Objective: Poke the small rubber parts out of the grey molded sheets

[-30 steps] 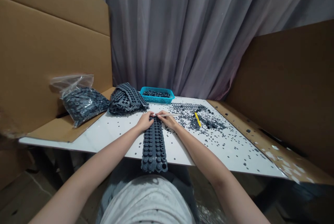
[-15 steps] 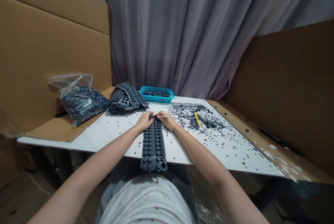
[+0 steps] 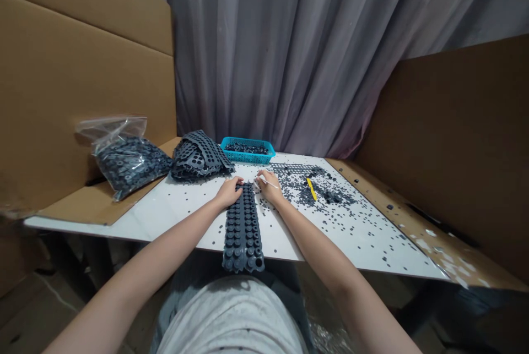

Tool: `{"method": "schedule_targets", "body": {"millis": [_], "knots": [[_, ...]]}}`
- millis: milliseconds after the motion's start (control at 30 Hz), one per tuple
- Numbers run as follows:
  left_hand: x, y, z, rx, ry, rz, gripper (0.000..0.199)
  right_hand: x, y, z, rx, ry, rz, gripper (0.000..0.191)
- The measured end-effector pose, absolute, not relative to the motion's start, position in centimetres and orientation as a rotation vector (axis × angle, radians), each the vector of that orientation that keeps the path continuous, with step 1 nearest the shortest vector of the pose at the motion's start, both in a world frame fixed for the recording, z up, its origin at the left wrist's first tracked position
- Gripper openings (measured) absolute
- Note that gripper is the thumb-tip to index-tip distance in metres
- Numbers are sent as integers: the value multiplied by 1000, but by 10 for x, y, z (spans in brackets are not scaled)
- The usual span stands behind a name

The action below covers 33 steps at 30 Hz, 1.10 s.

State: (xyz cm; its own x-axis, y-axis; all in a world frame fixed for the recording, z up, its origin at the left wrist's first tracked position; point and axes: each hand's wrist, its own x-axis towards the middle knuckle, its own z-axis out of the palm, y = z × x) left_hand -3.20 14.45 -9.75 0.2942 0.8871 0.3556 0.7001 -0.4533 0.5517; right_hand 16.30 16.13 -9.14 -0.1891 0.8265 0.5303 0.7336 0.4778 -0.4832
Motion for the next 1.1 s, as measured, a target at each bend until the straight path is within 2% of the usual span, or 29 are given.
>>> {"method": "schedule_targets", "body": {"millis": [167, 367, 500, 767, 1100], "knots": [[-32, 138, -92, 2276, 1543, 957, 31, 156, 157, -85, -1311, -1954, 206, 29], [-32, 133, -88, 2180, 1853, 959, 37, 135, 165, -79, -1284, -2095, 273, 7], [-31, 133, -89, 2209, 1869, 841, 34, 122, 175, -74, -1289, -2140, 290, 18], [-29, 132, -87, 2261, 1774, 755, 31, 127, 178, -66, -1264, -2093, 365, 19], [-32, 136, -87, 1960, 1602, 1020, 35, 131, 180, -67, -1062, -1812, 796, 37]]}}
